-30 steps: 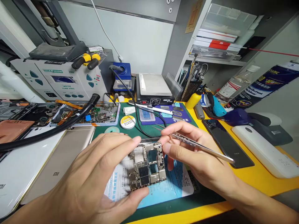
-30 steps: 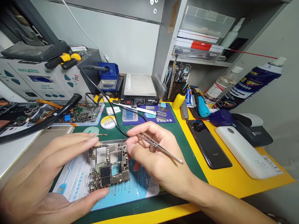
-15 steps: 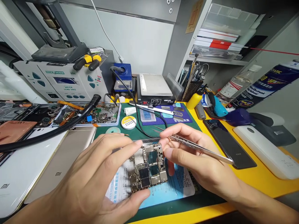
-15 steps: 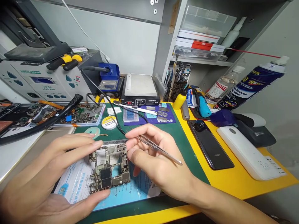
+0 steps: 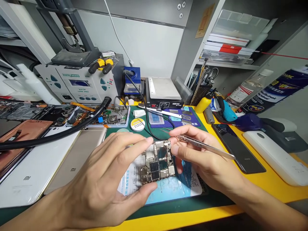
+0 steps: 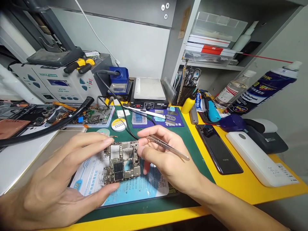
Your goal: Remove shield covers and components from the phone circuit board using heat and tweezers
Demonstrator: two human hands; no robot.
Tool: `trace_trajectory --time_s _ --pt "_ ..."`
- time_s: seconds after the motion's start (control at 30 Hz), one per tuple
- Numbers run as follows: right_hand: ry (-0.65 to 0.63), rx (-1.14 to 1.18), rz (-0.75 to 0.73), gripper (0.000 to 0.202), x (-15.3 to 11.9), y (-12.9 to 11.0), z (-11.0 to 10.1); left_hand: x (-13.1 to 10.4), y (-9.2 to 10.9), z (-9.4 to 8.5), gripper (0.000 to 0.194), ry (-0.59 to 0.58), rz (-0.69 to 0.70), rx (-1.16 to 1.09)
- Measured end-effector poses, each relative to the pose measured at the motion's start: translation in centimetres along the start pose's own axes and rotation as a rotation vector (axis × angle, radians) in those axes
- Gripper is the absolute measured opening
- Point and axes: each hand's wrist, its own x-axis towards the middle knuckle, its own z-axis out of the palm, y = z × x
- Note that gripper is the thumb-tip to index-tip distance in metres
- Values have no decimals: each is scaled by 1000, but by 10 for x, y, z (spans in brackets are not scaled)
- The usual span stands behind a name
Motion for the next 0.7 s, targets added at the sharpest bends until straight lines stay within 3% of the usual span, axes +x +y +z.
trace_trajectory --time_s 0.4,0.7 --pt "-14 78 63 34 0 -4 6 0 7 -3 52 -14 -1 75" --pt "-28 57 49 20 -2 -2 1 -2 7 -6 49 -35 6 74"
